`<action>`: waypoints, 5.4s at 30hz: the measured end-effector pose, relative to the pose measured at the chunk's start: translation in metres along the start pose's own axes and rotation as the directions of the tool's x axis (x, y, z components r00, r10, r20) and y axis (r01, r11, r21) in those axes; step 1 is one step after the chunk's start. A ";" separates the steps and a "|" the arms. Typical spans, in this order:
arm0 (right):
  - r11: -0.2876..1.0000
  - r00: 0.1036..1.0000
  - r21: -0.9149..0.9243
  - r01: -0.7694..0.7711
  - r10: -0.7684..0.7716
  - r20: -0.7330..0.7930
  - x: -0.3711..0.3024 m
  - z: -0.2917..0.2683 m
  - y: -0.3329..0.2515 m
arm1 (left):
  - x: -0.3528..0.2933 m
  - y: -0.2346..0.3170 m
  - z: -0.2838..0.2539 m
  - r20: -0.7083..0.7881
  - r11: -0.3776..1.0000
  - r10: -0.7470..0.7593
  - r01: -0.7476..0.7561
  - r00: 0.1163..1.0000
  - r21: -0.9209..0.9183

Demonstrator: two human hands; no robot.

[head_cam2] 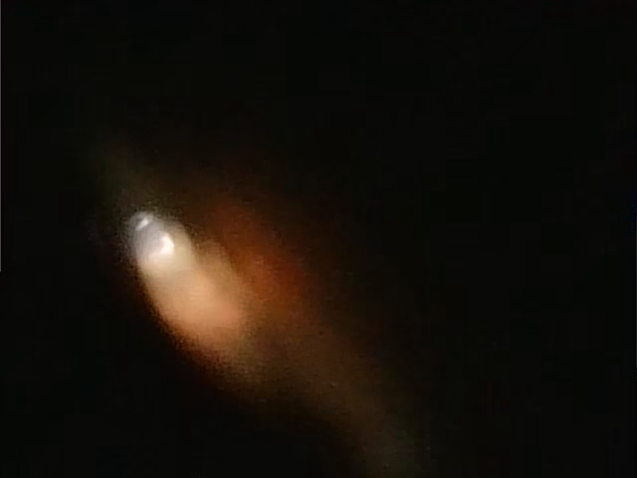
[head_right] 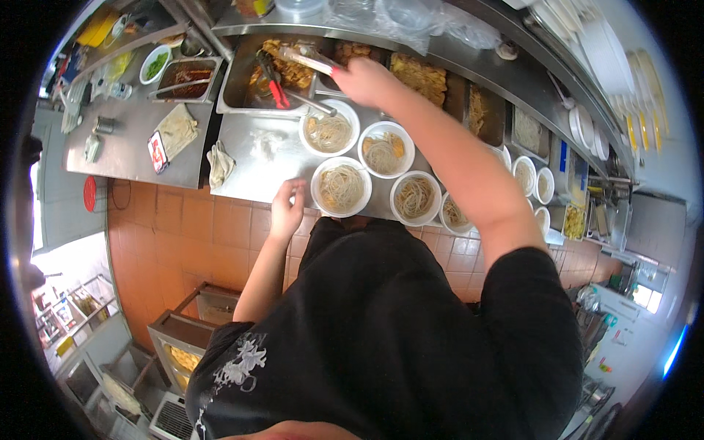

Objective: The person assembles multiple noodle bowls by placing noodles and toppings into white bowls arranged on a stainless steel counter. They use tongs to add toppings from metal trays and handle noodles by hand, moving between bowls in a repetitive sequence.

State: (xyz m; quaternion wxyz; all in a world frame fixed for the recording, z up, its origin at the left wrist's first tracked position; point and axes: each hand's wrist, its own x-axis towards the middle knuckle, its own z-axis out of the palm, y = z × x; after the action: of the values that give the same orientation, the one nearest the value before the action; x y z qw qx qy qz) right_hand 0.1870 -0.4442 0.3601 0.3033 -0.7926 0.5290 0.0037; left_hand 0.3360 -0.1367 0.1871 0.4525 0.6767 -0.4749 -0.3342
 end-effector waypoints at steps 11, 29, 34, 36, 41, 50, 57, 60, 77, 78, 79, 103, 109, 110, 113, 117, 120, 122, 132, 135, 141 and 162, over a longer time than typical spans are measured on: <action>0.696 0.869 0.667 -0.265 0.472 -0.147 -0.348 0.077 0.174 | 0.153 -0.027 0.065 -0.059 0.904 0.040 -0.011 0.997 0.428; 0.933 0.847 0.303 -0.194 0.315 -0.428 -0.241 0.051 0.183 | 0.128 0.091 0.010 0.145 0.914 0.246 -0.279 0.958 0.296; 0.968 0.849 0.115 -0.222 0.250 -0.465 -0.154 0.047 0.170 | 0.220 0.112 -0.050 -0.185 0.907 0.228 -0.139 0.956 0.399; 0.953 0.861 0.253 -0.165 0.265 -0.435 -0.156 0.054 0.171 | 0.231 0.106 -0.055 -0.187 0.954 0.218 -0.168 0.958 0.248; 0.428 0.934 0.900 -0.079 0.348 -0.083 -0.188 0.072 0.186 | 0.222 0.075 -0.061 -0.190 0.863 0.086 0.022 0.978 0.505; -0.409 0.977 0.907 -0.098 0.133 0.165 -0.207 0.084 0.193 | 0.205 0.042 -0.055 -0.255 0.979 0.090 -0.039 0.963 0.198; 0.027 0.876 1.000 -0.005 0.483 -0.008 -0.176 0.072 0.189 | 0.259 0.052 -0.060 -0.003 0.657 0.057 -0.036 0.998 0.753; 0.809 0.797 0.529 -0.255 0.486 -0.360 -0.136 0.049 0.186 | 0.285 0.054 -0.052 0.060 0.531 -0.280 0.103 0.958 0.841; 0.727 0.827 0.519 -0.450 0.558 -0.064 -0.339 0.217 0.258 | 0.343 -0.018 -0.042 0.248 0.722 -0.437 0.172 0.865 0.671; 0.676 0.795 0.544 -0.497 0.606 -0.026 -0.343 0.215 0.256 | 0.337 -0.005 -0.045 0.187 0.738 -0.421 0.216 0.887 0.639; 0.712 0.829 0.545 -0.443 0.557 -0.053 -0.343 0.211 0.252 | 0.330 0.009 -0.050 0.173 0.784 -0.436 0.278 0.883 0.555; -0.067 0.942 0.941 -0.331 0.043 0.334 -0.174 0.082 0.036 | 0.018 0.199 0.052 0.370 1.000 -0.009 0.009 0.929 0.001; -0.172 0.919 0.959 -0.226 0.289 0.269 -0.257 0.055 0.133 | 0.007 0.199 0.105 0.827 0.996 0.077 -0.009 0.557 -0.087; -0.194 0.909 0.964 -0.182 0.341 0.240 -0.276 0.049 0.152 | 0.003 0.199 0.118 0.854 0.998 0.057 -0.005 0.517 -0.063; -0.059 0.832 0.980 -0.192 0.519 0.194 -0.349 0.020 0.227 | -0.004 0.196 0.155 0.848 0.997 0.047 -0.073 0.528 -0.010; 0.651 0.539 0.540 -0.534 0.754 -0.375 -0.475 -0.040 0.363 | -0.016 0.191 0.209 0.799 0.996 -0.087 0.045 0.594 0.075; 0.333 0.239 0.167 -0.928 0.876 -0.418 -0.570 -0.098 0.478 | -0.032 0.194 0.257 0.777 0.997 -0.077 0.028 0.625 0.076; 0.269 0.232 0.009 -0.963 0.847 -0.479 -0.628 -0.134 0.547 | -0.047 0.203 0.296 0.774 0.991 -0.136 0.083 0.618 0.108; 0.413 0.469 -0.232 -0.881 0.829 -0.303 -0.666 -0.179 0.741 | -0.137 0.277 0.517 0.875 0.973 -0.065 -0.163 0.479 0.162; 0.487 0.532 -0.216 -0.847 0.788 -0.310 -0.661 -0.181 0.763 | -0.144 0.279 0.544 0.810 0.951 -0.086 -0.196 0.580 0.241; 0.526 0.471 0.012 -0.851 0.773 -0.425 -0.685 -0.163 0.788 | -0.161 0.246 0.543 0.808 0.948 -0.262 -0.015 0.528 0.318; 0.672 0.423 0.359 -0.648 0.710 -0.563 -0.764 -0.163 0.769 | -0.184 0.045 0.556 0.701 0.813 -0.416 -0.108 0.579 0.572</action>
State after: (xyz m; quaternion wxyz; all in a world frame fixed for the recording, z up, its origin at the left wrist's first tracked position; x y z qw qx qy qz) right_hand -0.8477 -0.0810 0.3757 0.1005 -0.4428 0.8728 -0.1790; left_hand -0.2298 -0.1328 0.0286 -0.0619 0.5931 -0.6375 -0.4878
